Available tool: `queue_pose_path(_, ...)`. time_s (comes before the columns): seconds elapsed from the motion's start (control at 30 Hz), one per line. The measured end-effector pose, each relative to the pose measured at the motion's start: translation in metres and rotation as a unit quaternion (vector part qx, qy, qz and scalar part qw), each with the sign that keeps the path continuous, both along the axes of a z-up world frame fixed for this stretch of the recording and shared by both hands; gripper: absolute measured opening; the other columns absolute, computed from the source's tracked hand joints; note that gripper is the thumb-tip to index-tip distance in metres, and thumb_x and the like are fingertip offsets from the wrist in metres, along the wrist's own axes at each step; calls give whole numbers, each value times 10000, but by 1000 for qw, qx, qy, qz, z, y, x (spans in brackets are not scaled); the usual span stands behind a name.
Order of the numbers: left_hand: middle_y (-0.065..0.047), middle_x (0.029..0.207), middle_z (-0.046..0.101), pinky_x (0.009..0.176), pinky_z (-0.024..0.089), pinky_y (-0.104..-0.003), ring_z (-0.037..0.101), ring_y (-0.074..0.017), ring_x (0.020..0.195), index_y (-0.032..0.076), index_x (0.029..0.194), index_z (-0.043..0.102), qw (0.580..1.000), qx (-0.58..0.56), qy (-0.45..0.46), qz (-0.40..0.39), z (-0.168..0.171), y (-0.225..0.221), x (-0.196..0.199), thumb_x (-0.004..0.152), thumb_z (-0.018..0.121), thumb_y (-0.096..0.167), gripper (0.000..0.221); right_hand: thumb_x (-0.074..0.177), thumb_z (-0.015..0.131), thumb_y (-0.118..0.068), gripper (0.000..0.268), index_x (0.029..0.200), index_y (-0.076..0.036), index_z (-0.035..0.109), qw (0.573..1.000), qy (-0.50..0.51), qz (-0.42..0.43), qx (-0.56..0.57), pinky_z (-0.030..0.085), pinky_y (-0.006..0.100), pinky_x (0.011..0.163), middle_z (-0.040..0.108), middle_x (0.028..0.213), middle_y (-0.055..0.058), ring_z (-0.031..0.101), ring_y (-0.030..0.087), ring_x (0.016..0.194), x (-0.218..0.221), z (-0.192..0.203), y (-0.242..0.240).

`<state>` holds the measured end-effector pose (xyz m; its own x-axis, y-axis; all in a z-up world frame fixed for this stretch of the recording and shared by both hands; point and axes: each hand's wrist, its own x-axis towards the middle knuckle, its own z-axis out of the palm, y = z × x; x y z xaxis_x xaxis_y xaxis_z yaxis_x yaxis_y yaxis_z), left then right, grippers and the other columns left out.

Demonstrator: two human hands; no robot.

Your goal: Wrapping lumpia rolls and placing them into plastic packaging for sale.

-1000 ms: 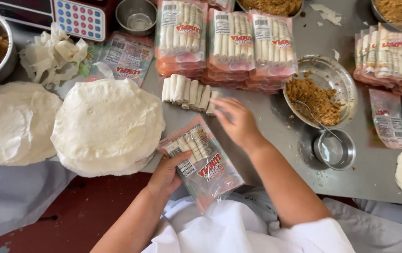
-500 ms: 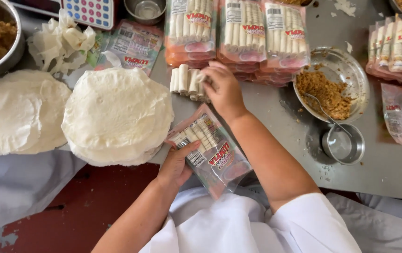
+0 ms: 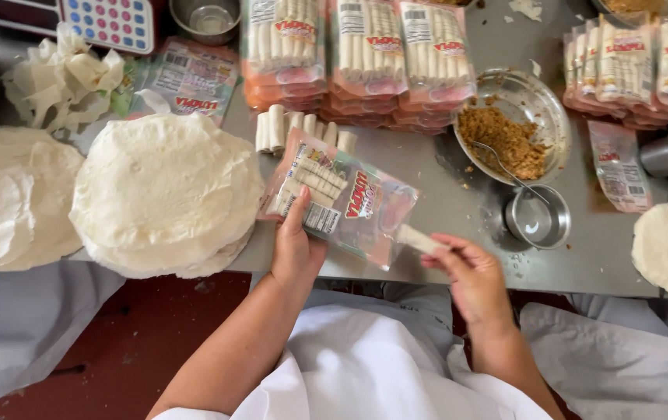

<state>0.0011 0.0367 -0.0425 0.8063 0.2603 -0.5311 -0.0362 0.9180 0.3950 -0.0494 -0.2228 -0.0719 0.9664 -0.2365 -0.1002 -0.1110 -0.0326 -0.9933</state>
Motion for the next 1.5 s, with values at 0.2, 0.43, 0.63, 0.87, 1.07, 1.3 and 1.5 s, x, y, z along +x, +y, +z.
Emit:
queue_pose_path(0.2, -200, 1410, 659, 1126, 499, -557, 616, -381, 1314, 52, 1393, 639, 991, -37, -87, -92, 2, -27, -18, 961, 706, 250, 481, 981, 572, 85, 410, 1389, 113, 613, 931, -34, 38, 360, 554, 547, 1092, 690, 874, 110, 759, 274, 980, 1, -4, 20)
queue_pose_path(0.43, -229, 1371, 682, 1093, 530, -567, 660, -391, 1256, 65, 1413, 640, 959, -14, -243, -143, 0, -27, -34, 976, 619, 219, 464, 924, 665, -51, 493, 1385, 54, 525, 883, -87, 151, 436, 542, 490, 1031, 645, 1320, 304, 676, 358, 1147, -1, 55, 54)
queue_pose_path(0.63, -214, 1292, 730, 1034, 570, -550, 708, -352, 1183, 46, 1339, 695, 950, 15, -281, -135, 11, -32, -38, 1000, 634, 175, 368, 927, 765, -58, 44, 932, -63, 722, 947, -104, -24, 303, 666, 357, 745, 776, 1039, 149, 767, 227, 838, -2, 80, 77)
queue_pose_path(0.87, -193, 1193, 771, 945, 622, -499, 747, -322, 1093, 29, 1244, 744, 961, 56, -220, -159, 19, -36, -30, 1002, 695, 176, 287, 959, 673, -137, 491, 1445, -101, 612, 954, -52, 11, 294, 594, 497, 1010, 688, 1352, 210, 706, 301, 1119, -37, 59, 74)
queue_pose_path(1.07, -186, 1158, 779, 917, 628, -481, 758, -294, 1052, 3, 1219, 743, 966, 66, -161, -191, 2, -38, -23, 976, 737, 166, 292, 1002, 495, 55, 610, 1584, -111, 423, 909, -95, 225, 339, 469, 587, 1146, 647, 1336, 308, 658, 409, 1234, -36, 23, 56)
queue_pose_path(1.3, -207, 1159, 778, 878, 639, -466, 763, -286, 1022, -31, 1233, 734, 958, 117, -132, -226, 17, -41, -23, 970, 743, 152, 321, 1000, 463, 61, 585, 1573, -54, 428, 926, -108, 139, 333, 447, 647, 1132, 572, 1465, 318, 639, 418, 1255, -41, -4, 33)
queue_pose_path(1.5, -243, 1165, 762, 844, 646, -491, 756, -301, 1022, -76, 1240, 719, 944, 122, -157, -264, 6, -56, -22, 977, 747, 143, 344, 976, 486, 103, 611, 1553, -97, 485, 908, -113, 197, 353, 435, 657, 1142, 664, 1334, 287, 653, 384, 1240, -40, 6, 51)
